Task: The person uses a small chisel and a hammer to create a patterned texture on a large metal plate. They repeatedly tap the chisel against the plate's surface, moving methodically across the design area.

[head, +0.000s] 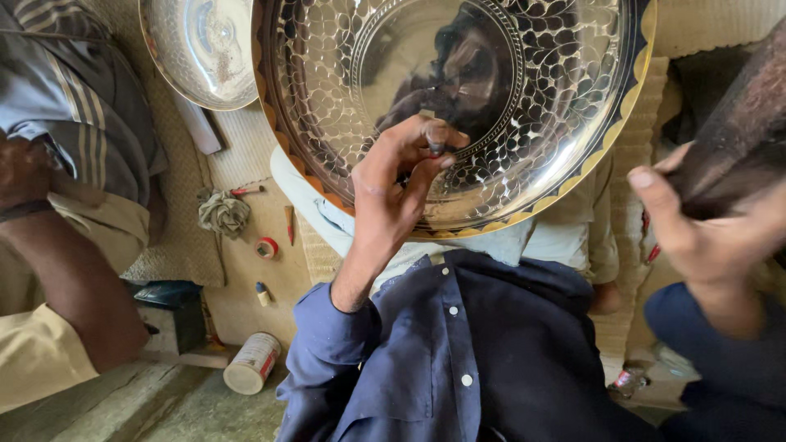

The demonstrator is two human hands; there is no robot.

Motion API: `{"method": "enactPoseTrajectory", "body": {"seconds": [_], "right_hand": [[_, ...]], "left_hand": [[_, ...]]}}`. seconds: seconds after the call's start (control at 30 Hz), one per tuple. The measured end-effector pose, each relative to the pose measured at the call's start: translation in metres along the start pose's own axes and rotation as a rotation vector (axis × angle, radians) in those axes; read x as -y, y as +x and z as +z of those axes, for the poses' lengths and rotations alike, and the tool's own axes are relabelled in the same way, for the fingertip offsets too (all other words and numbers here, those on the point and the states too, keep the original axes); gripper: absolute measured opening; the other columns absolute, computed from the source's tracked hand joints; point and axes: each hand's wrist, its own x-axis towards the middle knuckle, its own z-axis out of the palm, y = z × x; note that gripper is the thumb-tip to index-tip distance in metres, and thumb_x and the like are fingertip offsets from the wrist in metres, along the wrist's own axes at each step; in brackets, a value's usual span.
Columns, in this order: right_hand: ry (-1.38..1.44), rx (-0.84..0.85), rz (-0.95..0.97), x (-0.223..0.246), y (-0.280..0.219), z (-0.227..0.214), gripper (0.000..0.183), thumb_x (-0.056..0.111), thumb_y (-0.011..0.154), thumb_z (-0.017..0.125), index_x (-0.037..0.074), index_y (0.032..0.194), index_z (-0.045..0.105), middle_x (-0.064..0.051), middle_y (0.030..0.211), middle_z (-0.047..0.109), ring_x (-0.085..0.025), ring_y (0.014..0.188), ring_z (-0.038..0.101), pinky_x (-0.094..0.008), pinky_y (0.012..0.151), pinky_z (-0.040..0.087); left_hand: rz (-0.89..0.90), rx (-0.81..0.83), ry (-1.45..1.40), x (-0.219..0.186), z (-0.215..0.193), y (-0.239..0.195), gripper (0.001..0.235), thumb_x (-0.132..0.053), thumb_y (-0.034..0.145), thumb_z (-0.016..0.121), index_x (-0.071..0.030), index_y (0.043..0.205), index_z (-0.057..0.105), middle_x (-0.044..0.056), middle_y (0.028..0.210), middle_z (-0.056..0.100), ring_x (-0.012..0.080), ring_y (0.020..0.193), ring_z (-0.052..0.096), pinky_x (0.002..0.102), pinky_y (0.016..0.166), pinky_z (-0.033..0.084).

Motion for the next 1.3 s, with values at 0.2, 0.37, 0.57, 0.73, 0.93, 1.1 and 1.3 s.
{"method": "enactPoseTrajectory", "body": {"seconds": [0.2, 0.37, 0.57, 0.73, 0.93, 1.1, 1.3], "right_hand": [[-0.035, 0.143, 0.112, 0.054, 0.023, -0.018, 0.013, -0.003, 0.105, 0.065, 0.001, 0.114, 0.056, -0.004, 0.092, 0.062, -0.011, 0.078, 0.064, -0.021, 0.076, 0.052], [-0.455, 0.399, -0.195, 0.086, 0.061, -0.011, 0.028, -0.004, 0.098, 0.067, 0.005, 0.123, 0.056, -0.006, 0.092, 0.063, -0.014, 0.075, 0.063, -0.025, 0.073, 0.053], [-0.704, 0.332, -0.501, 0.092, 0.098, 0.001, 0.048, -0.005, 0.090, 0.069, 0.009, 0.134, 0.056, -0.009, 0.093, 0.064, -0.018, 0.071, 0.062, -0.030, 0.069, 0.054], [-0.892, 0.558, -0.519, 0.102, 0.103, 0.000, 0.064, -0.006, 0.083, 0.072, 0.012, 0.143, 0.056, -0.011, 0.093, 0.065, -0.021, 0.067, 0.061, -0.033, 0.066, 0.055], [-0.973, 0.584, -0.599, 0.109, 0.112, 0.002, 0.080, -0.008, 0.077, 0.075, 0.018, 0.149, 0.054, -0.009, 0.090, 0.063, -0.021, 0.065, 0.059, -0.032, 0.061, 0.055], [-0.632, 0.506, -0.531, 0.109, 0.114, 0.007, 0.080, -0.009, 0.081, 0.073, 0.011, 0.154, 0.046, -0.010, 0.089, 0.057, -0.022, 0.070, 0.057, -0.035, 0.062, 0.051], [-0.603, 0.549, -0.413, 0.104, 0.118, 0.006, 0.082, -0.009, 0.084, 0.069, 0.017, 0.158, 0.045, -0.006, 0.090, 0.056, -0.018, 0.071, 0.056, -0.031, 0.063, 0.050]], "left_hand": [[-0.013, 0.027, -0.023, 0.000, -0.001, 0.002, 0.037, 0.019, 0.105, 0.058, -0.002, 0.135, 0.054, 0.013, 0.120, 0.072, 0.0180, 0.114, 0.074, 0.028, 0.096, 0.064], [-0.008, 0.030, 0.002, 0.000, -0.001, 0.002, 0.039, 0.017, 0.105, 0.061, -0.003, 0.137, 0.051, 0.012, 0.121, 0.073, 0.0166, 0.113, 0.074, 0.028, 0.095, 0.063], [-0.047, -0.030, 0.042, 0.001, -0.001, -0.001, 0.043, 0.012, 0.104, 0.067, -0.007, 0.136, 0.045, 0.010, 0.117, 0.074, 0.0070, 0.091, 0.068, 0.023, 0.084, 0.061], [-0.072, -0.063, 0.090, 0.005, 0.001, -0.002, 0.043, 0.010, 0.102, 0.069, -0.007, 0.135, 0.047, 0.011, 0.105, 0.069, 0.0070, 0.083, 0.064, 0.024, 0.081, 0.062], [-0.012, -0.072, 0.093, 0.011, 0.000, -0.005, 0.040, 0.010, 0.103, 0.068, -0.006, 0.134, 0.047, 0.011, 0.111, 0.074, 0.0074, 0.088, 0.071, 0.023, 0.082, 0.063], [0.004, -0.071, 0.032, 0.010, 0.001, -0.006, 0.033, 0.010, 0.107, 0.066, -0.005, 0.130, 0.047, 0.014, 0.113, 0.074, 0.0095, 0.090, 0.070, 0.024, 0.082, 0.060], [-0.013, -0.075, -0.012, 0.009, 0.002, -0.004, 0.035, 0.012, 0.103, 0.061, -0.005, 0.130, 0.046, 0.016, 0.116, 0.071, 0.0119, 0.099, 0.070, 0.029, 0.089, 0.062]]}}
